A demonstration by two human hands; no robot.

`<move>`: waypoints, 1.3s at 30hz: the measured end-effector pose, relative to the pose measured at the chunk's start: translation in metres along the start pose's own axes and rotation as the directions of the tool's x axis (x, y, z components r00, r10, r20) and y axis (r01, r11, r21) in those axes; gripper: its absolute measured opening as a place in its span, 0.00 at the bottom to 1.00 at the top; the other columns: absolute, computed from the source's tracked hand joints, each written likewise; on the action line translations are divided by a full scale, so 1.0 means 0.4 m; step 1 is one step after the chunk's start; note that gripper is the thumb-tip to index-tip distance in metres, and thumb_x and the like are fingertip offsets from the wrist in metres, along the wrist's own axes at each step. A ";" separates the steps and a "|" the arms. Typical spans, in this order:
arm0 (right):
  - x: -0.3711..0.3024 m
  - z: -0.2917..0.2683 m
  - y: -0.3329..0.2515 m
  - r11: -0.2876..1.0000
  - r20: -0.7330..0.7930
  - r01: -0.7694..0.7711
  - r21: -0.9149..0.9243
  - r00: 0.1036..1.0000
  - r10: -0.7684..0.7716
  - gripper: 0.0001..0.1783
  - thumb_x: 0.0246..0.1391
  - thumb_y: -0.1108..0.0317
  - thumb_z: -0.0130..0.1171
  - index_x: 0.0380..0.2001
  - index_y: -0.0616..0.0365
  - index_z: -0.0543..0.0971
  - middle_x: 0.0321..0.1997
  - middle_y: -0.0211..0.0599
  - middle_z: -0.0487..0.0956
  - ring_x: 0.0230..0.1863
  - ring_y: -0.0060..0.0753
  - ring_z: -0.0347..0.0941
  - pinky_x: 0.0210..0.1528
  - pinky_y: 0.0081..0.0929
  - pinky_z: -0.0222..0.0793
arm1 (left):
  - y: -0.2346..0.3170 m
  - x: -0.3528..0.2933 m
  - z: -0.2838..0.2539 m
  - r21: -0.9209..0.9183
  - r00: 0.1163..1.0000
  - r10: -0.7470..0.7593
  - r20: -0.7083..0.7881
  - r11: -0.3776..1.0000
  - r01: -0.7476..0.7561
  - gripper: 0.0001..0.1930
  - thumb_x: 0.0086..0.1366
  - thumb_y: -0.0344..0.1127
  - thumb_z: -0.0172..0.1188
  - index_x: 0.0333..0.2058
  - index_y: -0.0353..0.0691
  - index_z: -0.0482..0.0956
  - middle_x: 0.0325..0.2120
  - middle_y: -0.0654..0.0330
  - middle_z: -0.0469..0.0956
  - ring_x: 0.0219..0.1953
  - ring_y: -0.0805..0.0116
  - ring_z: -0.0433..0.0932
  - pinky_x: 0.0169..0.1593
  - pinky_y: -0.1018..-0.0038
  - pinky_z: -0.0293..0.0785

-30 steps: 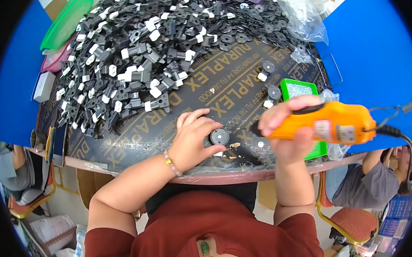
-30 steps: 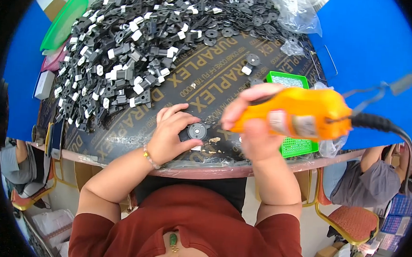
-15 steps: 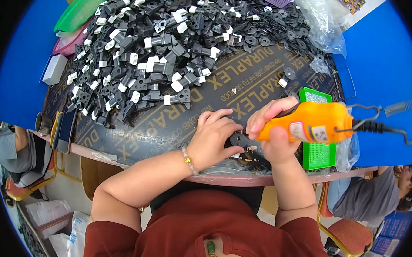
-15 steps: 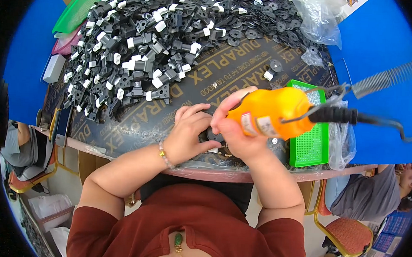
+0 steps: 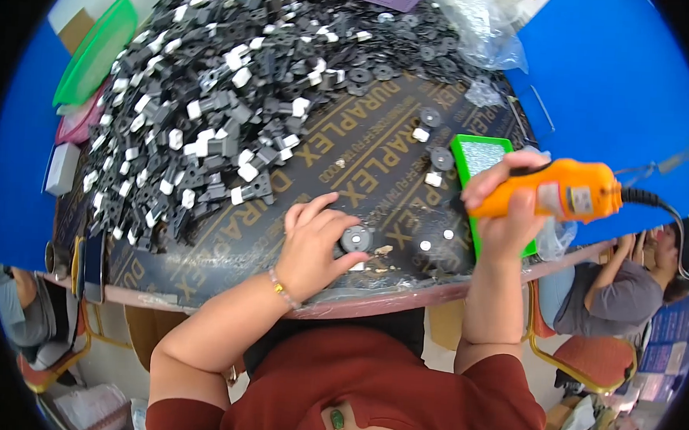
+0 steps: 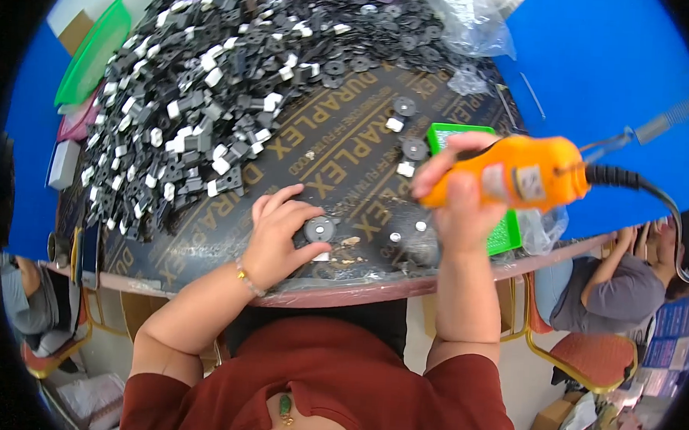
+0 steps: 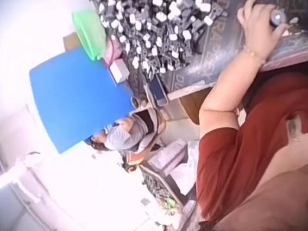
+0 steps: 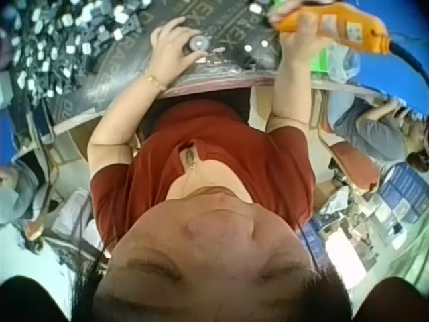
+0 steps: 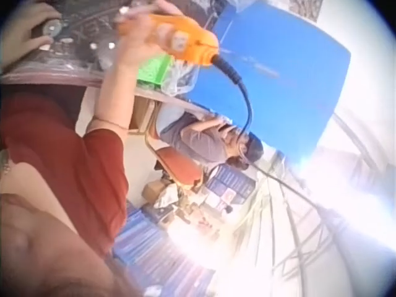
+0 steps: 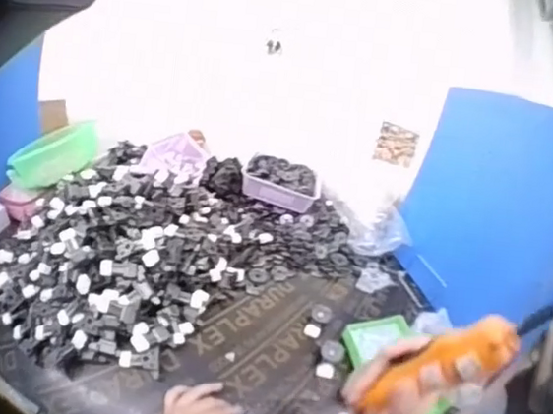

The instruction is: Assembling small plastic toy components using an electric screwdriver.

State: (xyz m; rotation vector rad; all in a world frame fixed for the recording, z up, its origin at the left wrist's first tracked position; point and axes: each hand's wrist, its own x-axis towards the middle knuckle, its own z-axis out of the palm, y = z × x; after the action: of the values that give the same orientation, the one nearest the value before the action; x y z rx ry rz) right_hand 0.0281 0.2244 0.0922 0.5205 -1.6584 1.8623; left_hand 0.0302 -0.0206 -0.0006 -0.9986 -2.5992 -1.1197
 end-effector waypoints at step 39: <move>-0.052 -0.024 -0.052 0.988 -0.045 0.066 0.141 0.997 -0.060 0.29 0.54 0.45 0.63 0.43 0.59 0.68 0.23 0.39 0.75 0.20 0.33 0.72 0.24 0.30 0.71 | 0.005 0.009 0.005 0.037 1.000 -0.011 0.012 0.999 0.011 0.27 0.44 0.43 0.75 0.44 0.44 0.79 0.42 0.60 0.78 0.61 0.53 0.65 0.61 0.55 0.53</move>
State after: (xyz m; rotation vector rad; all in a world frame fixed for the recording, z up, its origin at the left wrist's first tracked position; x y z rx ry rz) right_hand 0.0582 0.2316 0.0931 0.5833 -1.4733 1.9407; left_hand 0.0287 -0.0164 0.0006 -0.9882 -2.6283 -1.0675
